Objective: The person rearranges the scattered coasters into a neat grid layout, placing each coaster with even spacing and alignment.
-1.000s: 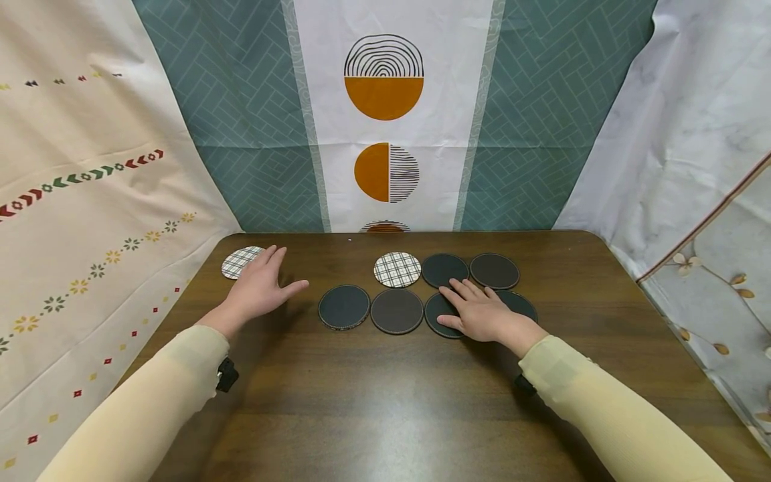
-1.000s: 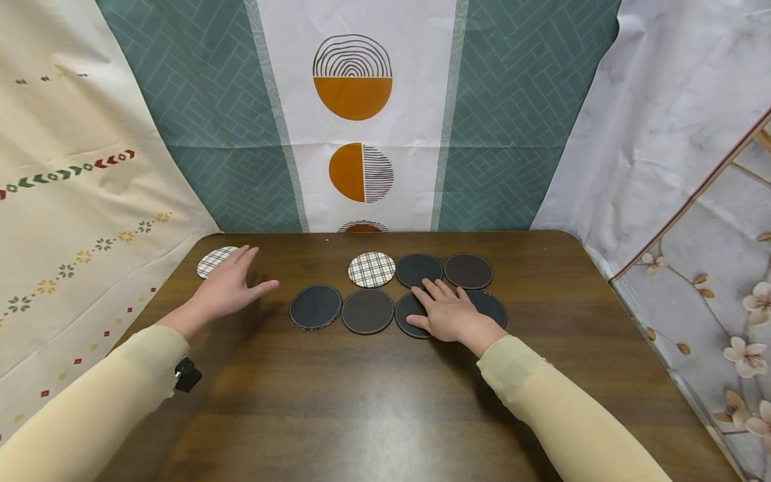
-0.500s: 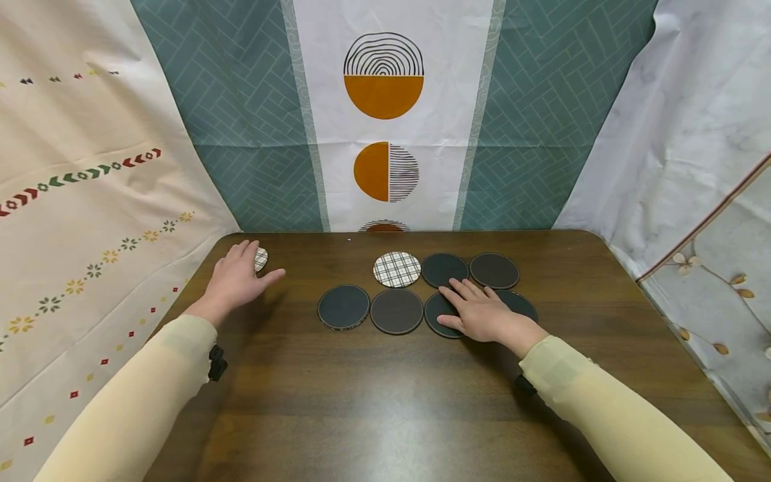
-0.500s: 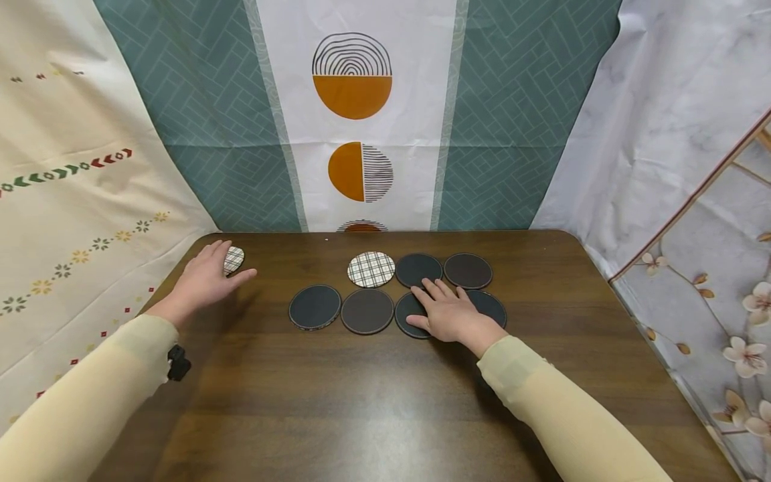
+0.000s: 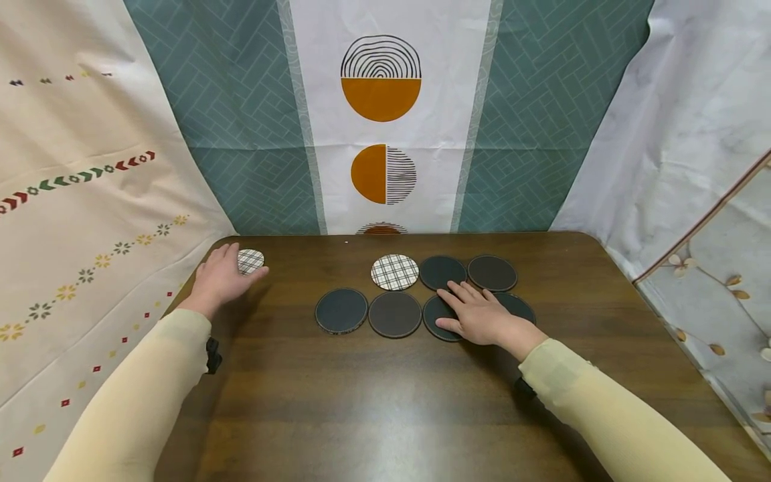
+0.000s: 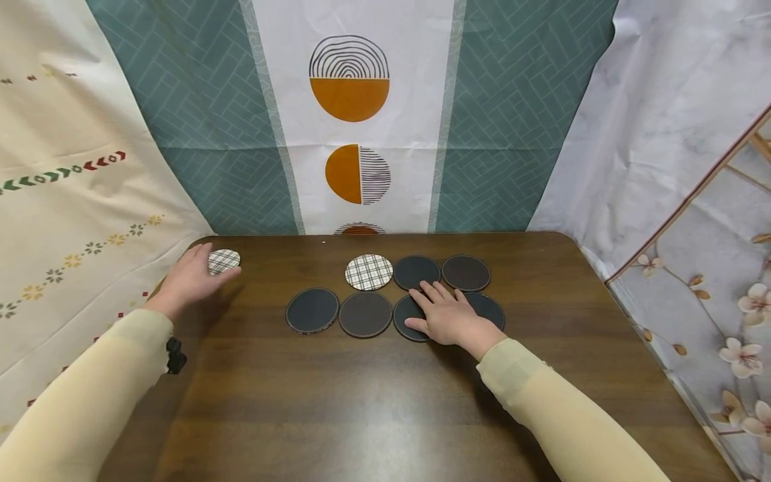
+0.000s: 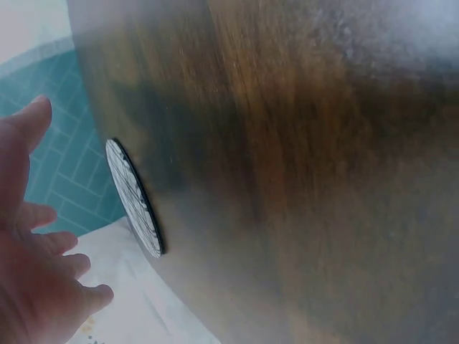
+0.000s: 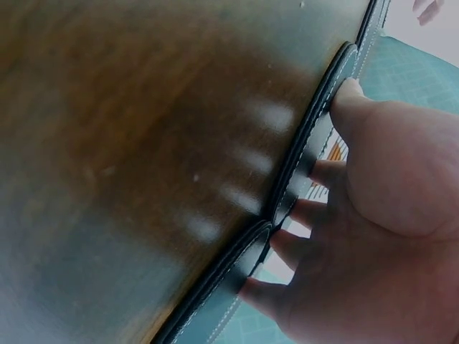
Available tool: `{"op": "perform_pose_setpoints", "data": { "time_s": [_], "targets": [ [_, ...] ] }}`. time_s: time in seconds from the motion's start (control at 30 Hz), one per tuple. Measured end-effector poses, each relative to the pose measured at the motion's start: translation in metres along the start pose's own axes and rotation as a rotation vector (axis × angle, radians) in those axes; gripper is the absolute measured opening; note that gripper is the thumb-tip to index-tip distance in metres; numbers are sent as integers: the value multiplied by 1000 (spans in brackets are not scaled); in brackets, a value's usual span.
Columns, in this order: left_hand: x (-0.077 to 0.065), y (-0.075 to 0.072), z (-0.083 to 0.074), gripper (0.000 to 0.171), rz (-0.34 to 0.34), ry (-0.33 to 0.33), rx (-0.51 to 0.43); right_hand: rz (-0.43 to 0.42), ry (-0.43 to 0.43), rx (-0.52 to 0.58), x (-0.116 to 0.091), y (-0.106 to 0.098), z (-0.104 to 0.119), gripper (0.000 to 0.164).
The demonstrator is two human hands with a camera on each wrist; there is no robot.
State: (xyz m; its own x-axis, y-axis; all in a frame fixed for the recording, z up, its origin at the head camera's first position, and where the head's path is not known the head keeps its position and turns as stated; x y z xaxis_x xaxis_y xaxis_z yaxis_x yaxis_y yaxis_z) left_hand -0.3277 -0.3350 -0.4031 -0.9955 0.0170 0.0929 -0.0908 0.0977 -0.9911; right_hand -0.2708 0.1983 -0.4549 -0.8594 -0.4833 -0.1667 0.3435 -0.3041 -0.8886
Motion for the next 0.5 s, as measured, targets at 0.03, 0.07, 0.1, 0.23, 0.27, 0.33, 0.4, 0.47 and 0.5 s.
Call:
{"op": "perform_pose_setpoints", "data": {
  "time_s": [0.03, 0.07, 0.1, 0.23, 0.27, 0.33, 0.4, 0.47, 0.5],
  "targets": [
    [1, 1, 2, 109, 2, -4, -2, -1, -1, 0, 2, 1, -2, 89],
    [2, 2, 4, 110, 4, -6, -4, -4, -6, 0, 3, 2, -4, 89],
    [3, 2, 6, 110, 7, -8, -5, -7, -8, 0, 4, 3, -4, 90],
    [7, 4, 11, 109, 20, -15, -13, -8, -8, -2, 3, 1, 0, 89],
    [8, 5, 12, 109, 23, -17, -14, -6, -6, -3, 2, 0, 2, 88],
    [8, 5, 13, 108, 26, -20, -19, 0, -7, -6, -2, -5, 9, 87],
    [8, 5, 14, 107, 28, -21, -23, 10, 1, -9, -5, -10, 17, 84],
    [8, 4, 14, 106, 33, -18, -26, 7, -1, -19, -7, -13, 20, 83],
    [9, 4, 15, 105, 37, -17, -27, 7, 0, -31, -8, -15, 23, 82]
  ]
}}
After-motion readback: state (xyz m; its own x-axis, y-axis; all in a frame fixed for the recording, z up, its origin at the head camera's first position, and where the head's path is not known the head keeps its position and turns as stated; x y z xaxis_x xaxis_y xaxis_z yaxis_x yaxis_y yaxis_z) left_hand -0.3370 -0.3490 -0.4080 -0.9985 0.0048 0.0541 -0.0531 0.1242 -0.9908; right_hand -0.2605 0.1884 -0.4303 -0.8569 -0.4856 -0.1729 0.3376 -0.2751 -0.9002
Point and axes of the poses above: each hand's wrist, its own x-axis towards the middle knuckle, its own y-axis out of the palm, z = x × y, the point moved 2 cm from there along x, towards the middle knuckle, and after that the axes turned 12 degrees about x, right-handed, at the moved point
